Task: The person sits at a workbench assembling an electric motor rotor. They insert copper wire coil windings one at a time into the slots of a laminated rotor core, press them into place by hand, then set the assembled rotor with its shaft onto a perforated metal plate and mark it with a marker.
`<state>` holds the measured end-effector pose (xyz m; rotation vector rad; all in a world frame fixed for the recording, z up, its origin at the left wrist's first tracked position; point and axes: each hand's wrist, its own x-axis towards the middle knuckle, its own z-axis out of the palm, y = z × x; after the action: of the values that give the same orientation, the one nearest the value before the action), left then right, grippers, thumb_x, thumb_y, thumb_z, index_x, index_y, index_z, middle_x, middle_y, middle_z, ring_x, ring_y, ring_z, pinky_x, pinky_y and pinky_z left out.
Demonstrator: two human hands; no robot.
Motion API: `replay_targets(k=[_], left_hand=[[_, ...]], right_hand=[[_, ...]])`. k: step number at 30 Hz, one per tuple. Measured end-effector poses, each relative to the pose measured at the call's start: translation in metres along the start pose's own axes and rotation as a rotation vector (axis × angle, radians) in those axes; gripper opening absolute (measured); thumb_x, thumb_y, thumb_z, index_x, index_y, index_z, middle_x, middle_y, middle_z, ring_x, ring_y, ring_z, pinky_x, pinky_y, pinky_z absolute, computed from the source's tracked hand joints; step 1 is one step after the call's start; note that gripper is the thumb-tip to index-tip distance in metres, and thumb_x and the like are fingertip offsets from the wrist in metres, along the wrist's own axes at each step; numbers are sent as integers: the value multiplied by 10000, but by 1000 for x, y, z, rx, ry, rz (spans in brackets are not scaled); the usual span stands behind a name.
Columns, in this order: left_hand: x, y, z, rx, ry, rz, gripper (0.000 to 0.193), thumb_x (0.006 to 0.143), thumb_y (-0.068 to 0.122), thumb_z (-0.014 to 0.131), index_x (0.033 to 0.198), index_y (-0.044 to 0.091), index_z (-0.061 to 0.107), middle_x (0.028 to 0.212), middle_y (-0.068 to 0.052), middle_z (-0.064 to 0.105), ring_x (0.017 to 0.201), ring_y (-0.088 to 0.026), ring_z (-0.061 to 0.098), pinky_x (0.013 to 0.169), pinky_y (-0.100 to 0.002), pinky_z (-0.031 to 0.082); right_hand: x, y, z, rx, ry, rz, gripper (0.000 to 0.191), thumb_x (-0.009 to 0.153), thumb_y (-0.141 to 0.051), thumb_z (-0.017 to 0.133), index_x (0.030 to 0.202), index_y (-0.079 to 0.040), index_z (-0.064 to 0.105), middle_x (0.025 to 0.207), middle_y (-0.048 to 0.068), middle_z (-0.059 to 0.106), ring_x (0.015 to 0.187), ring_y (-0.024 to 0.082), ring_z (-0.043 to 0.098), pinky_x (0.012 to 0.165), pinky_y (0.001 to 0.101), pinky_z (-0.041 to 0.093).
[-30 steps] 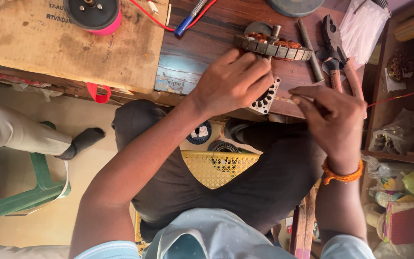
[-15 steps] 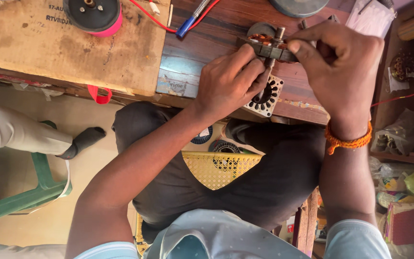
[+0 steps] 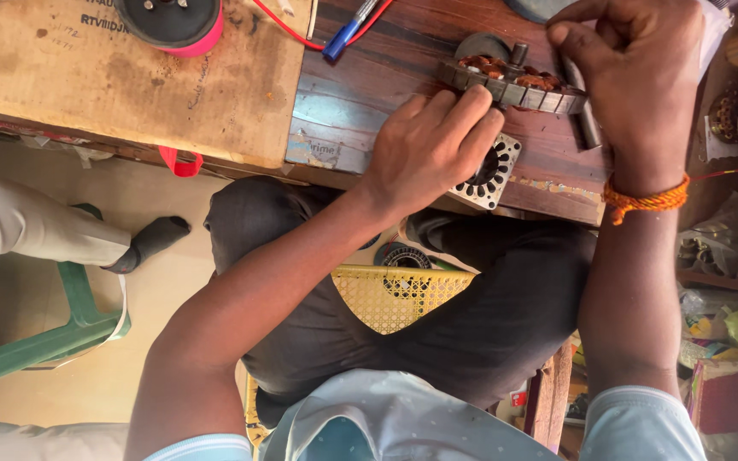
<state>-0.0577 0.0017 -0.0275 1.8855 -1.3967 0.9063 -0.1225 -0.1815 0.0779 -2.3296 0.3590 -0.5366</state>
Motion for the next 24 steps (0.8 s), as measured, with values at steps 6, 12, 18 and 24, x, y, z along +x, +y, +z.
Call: replay_targets(k=[6, 12, 18, 24], left_hand=[[8, -2, -8, 2, 25, 132, 136, 1061, 176, 717, 1165, 130, 642, 1114, 24, 563, 920, -138, 577, 777, -326, 466], [22, -4, -5, -51, -48, 67, 559, 1053, 103, 654, 1530, 258, 408, 1387, 11, 568, 1192, -209, 528, 992, -419, 406], [22, -20, -4, -422, -30, -18, 809, 970, 79, 764, 1592, 216, 266, 1330, 19, 613, 1132, -216, 529, 994, -431, 411], [20, -25, -4, -520, -91, -81, 786, 955, 107, 805, 1587, 222, 352, 1269, 69, 619, 1114, -199, 532, 1040, -400, 423]], right_hand=[[1, 27, -10, 36, 81, 51, 41, 973, 7, 778, 975, 7, 737, 655, -81, 501, 583, -7, 384, 538, 229, 248], [-17, 40, -30, 136, 166, 27, 117, 1041, 40, 803, 975, 48, 707, 734, -67, 526, 638, -8, 409, 582, 214, 271], [-44, 7, -42, 234, 187, 78, 62, 1062, 33, 770, 1029, 24, 718, 777, -76, 574, 593, -20, 437, 547, 179, 268], [-76, -24, -33, 5, 51, 15, 57, 973, -12, 795, 1008, -12, 750, 715, -44, 593, 583, -8, 431, 529, 195, 274]])
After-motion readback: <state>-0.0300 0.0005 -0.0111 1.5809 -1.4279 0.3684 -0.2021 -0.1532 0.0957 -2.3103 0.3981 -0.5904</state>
